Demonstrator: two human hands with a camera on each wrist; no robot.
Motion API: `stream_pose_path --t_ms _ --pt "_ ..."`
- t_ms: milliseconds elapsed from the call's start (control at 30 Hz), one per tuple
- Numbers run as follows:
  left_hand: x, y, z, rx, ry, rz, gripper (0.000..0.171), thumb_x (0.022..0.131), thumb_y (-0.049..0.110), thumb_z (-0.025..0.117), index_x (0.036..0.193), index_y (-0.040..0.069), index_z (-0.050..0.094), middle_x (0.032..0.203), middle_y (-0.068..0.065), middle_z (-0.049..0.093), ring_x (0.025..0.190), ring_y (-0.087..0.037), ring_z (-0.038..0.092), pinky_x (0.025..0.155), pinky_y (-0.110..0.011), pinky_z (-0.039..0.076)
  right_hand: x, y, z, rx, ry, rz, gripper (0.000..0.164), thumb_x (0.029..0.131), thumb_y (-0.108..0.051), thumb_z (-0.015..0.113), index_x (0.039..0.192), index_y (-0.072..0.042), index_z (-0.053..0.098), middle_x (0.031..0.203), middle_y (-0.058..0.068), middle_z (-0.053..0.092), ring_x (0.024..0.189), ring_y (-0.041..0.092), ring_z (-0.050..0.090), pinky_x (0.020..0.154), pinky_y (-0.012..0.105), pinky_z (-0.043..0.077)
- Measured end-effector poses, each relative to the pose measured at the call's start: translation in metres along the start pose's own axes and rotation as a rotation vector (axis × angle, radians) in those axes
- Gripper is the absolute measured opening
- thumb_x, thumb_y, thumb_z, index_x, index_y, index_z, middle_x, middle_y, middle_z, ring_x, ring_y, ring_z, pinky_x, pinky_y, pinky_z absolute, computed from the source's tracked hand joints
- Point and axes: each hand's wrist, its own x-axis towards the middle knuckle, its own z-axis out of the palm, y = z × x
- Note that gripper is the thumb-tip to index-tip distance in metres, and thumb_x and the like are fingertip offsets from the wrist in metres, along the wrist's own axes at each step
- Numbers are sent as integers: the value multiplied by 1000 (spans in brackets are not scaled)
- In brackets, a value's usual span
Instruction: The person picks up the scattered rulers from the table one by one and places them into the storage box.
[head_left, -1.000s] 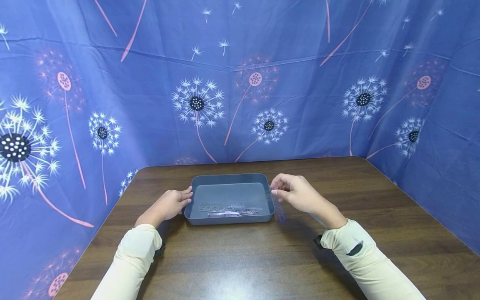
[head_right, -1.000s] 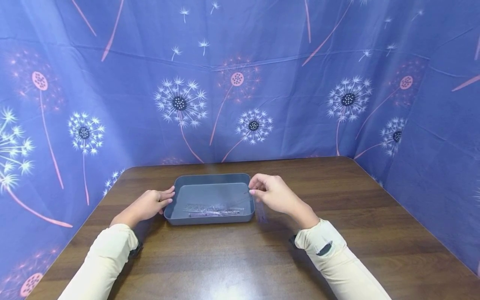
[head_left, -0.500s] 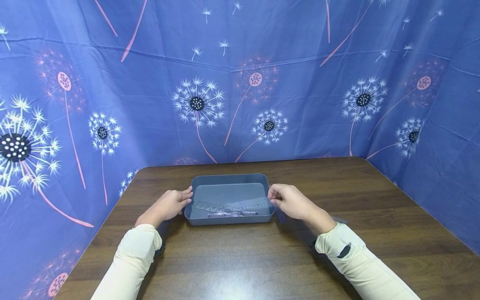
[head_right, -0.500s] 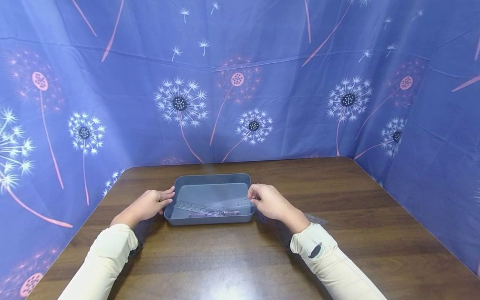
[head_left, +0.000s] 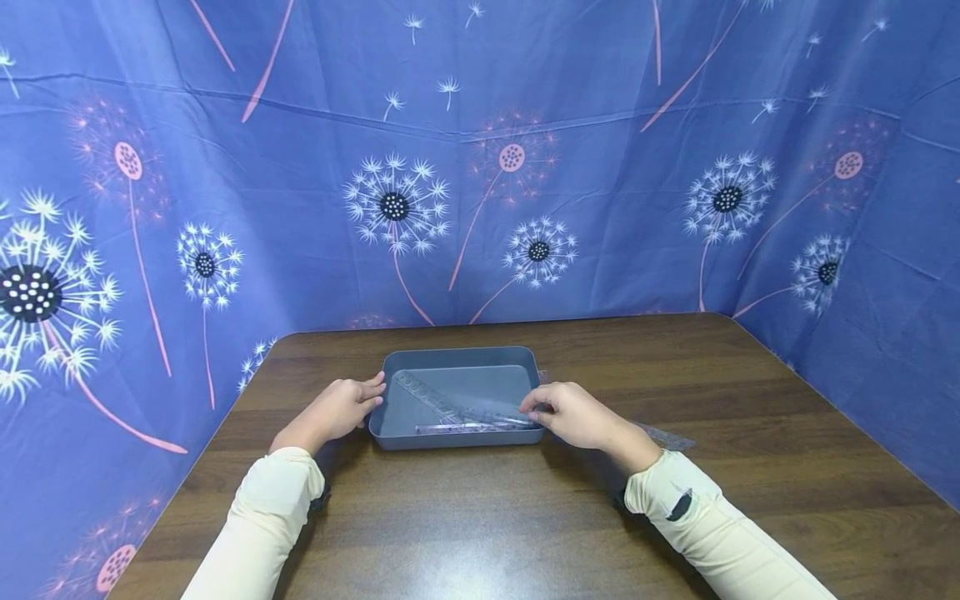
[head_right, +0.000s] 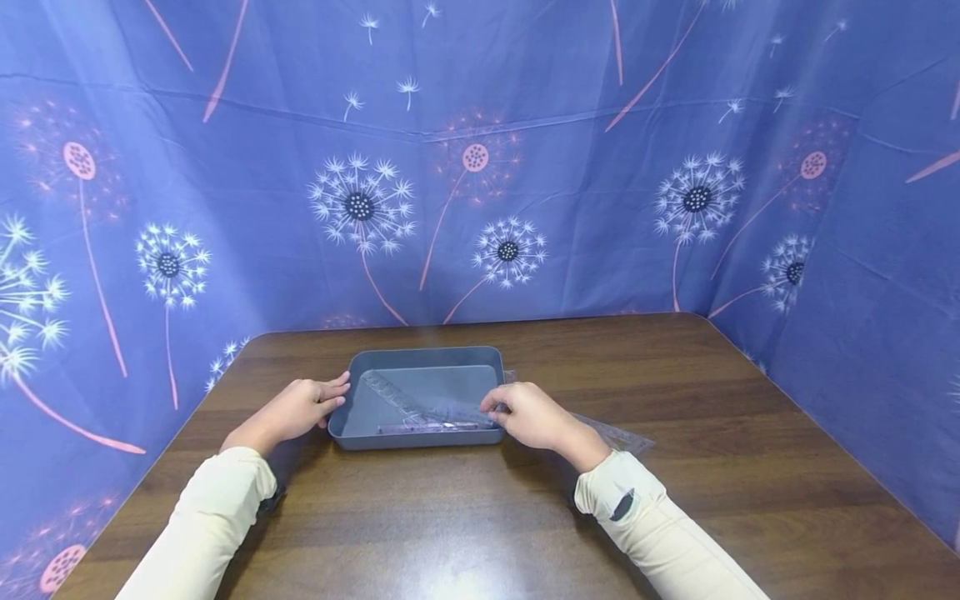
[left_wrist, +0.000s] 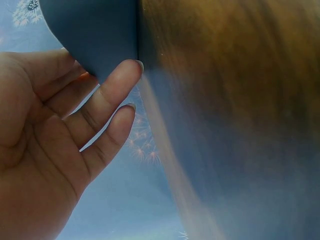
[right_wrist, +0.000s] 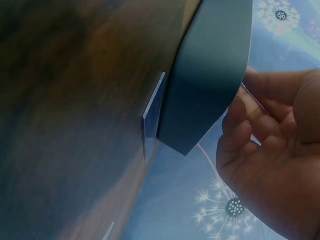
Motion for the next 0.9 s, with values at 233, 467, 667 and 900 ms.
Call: stream_pose_path --t_ms 233,467,667,900 --pt "1 1 1 3 2 -1 37 102 12 56 135 -6 57 147 -21 46 54 -10 63 63 -25 51 -2 -9 2 -86 -115 9 31 102 -28 58 121 -8 73 114 -4 73 82 14 48 72 28 42" --pt "0 3 -1 15 9 19 36 102 11 56 133 -8 57 145 -22 47 53 -9 63 68 -29 53 -3 -15 5 -200 -125 -83 37 104 -38 52 116 -12 76 112 -5 74 80 7 43 75 28 34" --pt "-1 4 -2 -2 8 9 36 102 10 56 132 -9 57 145 -23 47 55 -7 65 63 -26 53 -3 -16 6 -254 -114 -124 36 102 -39 56 114 -12 76 110 -4 74 83 7 47 76 28 33" --pt "0 3 0 -4 2 -6 36 102 11 56 132 -8 58 146 -22 47 55 -10 65 66 -28 53 -5 -18 4 -239 -133 -95 36 99 -37 61 116 -9 75 113 0 74 78 9 41 72 28 31"
